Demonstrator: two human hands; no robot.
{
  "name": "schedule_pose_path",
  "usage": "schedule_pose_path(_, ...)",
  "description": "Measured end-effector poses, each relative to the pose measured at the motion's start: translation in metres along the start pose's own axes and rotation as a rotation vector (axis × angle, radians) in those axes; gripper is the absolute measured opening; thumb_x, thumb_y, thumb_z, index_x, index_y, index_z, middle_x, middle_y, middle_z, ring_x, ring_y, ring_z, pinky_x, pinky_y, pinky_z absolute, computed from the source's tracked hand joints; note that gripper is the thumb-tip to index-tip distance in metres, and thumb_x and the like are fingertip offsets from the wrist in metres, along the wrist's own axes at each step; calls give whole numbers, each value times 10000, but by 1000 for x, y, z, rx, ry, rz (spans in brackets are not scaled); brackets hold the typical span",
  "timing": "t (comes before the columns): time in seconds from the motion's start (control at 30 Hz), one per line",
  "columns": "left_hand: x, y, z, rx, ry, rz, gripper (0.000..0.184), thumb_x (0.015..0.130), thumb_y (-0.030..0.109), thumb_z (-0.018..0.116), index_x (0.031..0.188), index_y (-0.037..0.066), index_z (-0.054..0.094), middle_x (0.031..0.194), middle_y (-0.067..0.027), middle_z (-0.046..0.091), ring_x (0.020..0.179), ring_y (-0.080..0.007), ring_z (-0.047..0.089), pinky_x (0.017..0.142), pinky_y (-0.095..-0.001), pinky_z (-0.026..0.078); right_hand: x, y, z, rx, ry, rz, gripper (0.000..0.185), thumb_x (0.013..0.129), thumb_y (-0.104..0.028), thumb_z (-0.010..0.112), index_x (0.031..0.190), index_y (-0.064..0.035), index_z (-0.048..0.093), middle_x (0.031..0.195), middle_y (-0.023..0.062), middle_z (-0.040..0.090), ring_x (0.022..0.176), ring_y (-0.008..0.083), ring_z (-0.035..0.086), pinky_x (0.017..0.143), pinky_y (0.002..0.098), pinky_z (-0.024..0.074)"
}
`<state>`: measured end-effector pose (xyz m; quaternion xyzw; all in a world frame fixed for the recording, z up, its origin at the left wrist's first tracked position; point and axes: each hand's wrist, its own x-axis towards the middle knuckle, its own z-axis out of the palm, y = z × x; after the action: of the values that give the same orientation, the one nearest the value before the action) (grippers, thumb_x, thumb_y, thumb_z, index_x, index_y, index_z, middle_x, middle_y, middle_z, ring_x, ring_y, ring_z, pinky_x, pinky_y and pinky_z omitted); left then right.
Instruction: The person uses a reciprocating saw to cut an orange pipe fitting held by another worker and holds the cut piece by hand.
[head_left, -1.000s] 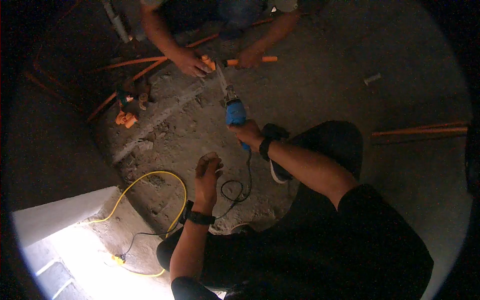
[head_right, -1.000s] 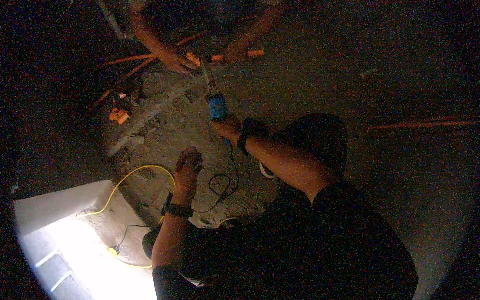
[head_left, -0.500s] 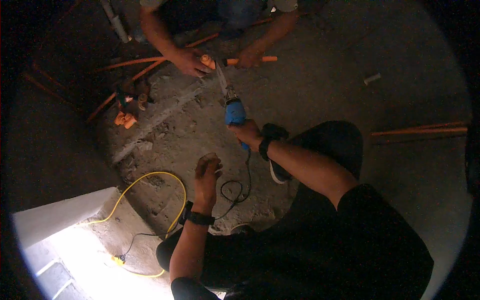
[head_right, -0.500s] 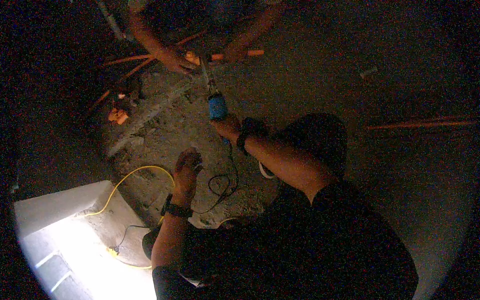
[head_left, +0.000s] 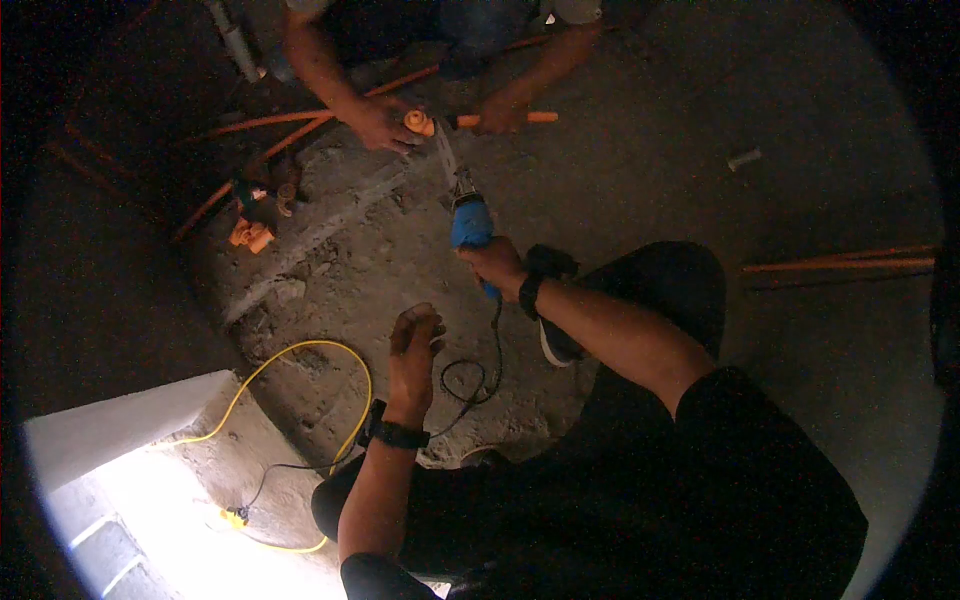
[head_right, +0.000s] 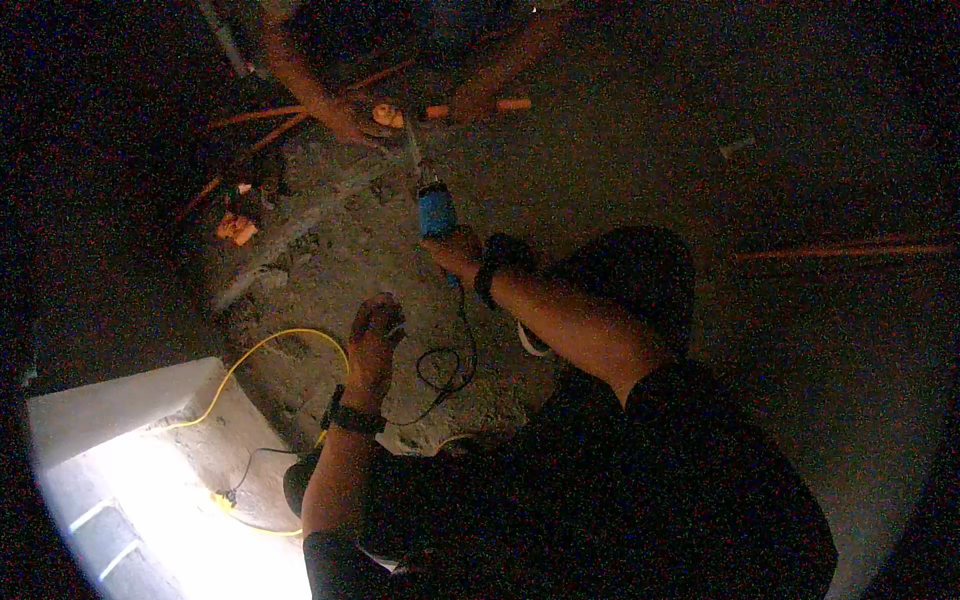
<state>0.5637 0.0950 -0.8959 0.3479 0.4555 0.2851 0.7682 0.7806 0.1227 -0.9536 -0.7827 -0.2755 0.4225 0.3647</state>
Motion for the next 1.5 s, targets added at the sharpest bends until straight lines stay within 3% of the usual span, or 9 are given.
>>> schedule_pose_path(0.33, 2, -3, -5, 23, -15, -11, 311, 899, 280, 569, 1166, 123, 542, 1103, -34, 580, 992, -180, 554, 862, -337, 428, 6, 8, -2, 43, -47, -1, 306, 776, -261, 702, 612, -65, 533, 541, 33, 527, 428, 135, 507, 399, 303, 386)
schedule_pose_path(0.43, 2, -2, -5, 21, -19, -15, 316, 894, 280, 575, 1166, 123, 540, 1100, -35, 579, 990, -179, 554, 867, -339, 428, 12, 15, -1, -94, -81, -140, 301, 778, -262, 704, 623, -67, 536, 541, 30, 525, 427, 132, 501, 397, 297, 382)
schedule_pose_path(0.5, 2, -3, -5, 20, -18, -12, 318, 893, 283, 576, 1165, 123, 539, 1097, -35, 579, 989, -179, 554, 868, -341, 428, 2, 5, 0, 100, -7, 42, 301, 779, -264, 706, 628, -69, 534, 542, 30, 527, 425, 130, 496, 398, 297, 380)
schedule_pose_path(1.03, 0, -1, -3, 44, -10, 3, 296, 905, 297, 558, 1136, 113, 534, 1064, -49, 583, 964, -181, 559, 831, -325, 438, 1, -1, 0, 65, 14, 45, 330, 770, -258, 700, 572, -69, 516, 503, 37, 517, 412, 140, 494, 404, 317, 373)
schedule_pose_path(1.1, 0, -1, -4, 41, -15, 7, 293, 905, 299, 557, 1132, 115, 537, 1065, -49, 583, 962, -182, 559, 828, -323, 439, 9, 9, 1, 112, -19, -45, 323, 770, -263, 697, 582, -63, 528, 511, 45, 533, 424, 143, 516, 413, 322, 386)
schedule_pose_path(1.2, -1, -1, -3, 53, -20, 11, 295, 904, 307, 562, 1124, 112, 544, 1073, -50, 585, 967, -184, 560, 827, -327, 439, 13, 9, -1, -47, -18, 20, 294, 723, -310, 704, 670, -68, 547, 607, 49, 576, 542, 189, 563, 515, 382, 442)
schedule_pose_path(1.3, -2, 0, -2, 45, 0, 4, 299, 906, 311, 559, 1124, 108, 548, 1085, -50, 585, 978, -187, 560, 833, -333, 438, 0, -6, -5, 9, -71, 1, 290, 718, -304, 702, 693, -54, 558, 631, 54, 582, 568, 197, 564, 527, 389, 440)
schedule_pose_path(1.4, -1, -3, -2, 51, 6, 5, 313, 909, 307, 552, 1147, 104, 537, 1094, -51, 585, 988, -192, 561, 844, -343, 439, 1, -5, 2, 33, 49, -56, 308, 751, -259, 713, 598, -58, 535, 541, 49, 550, 437, 159, 539, 427, 330, 406)
schedule_pose_path(1.5, -1, -7, -6, 22, -20, 32, 318, 907, 285, 552, 1167, 104, 525, 1097, -54, 585, 995, -192, 564, 848, -341, 444, -2, -7, 3, 44, 52, 27, 321, 751, -258, 718, 592, -66, 514, 538, 41, 541, 432, 154, 533, 414, 327, 405)
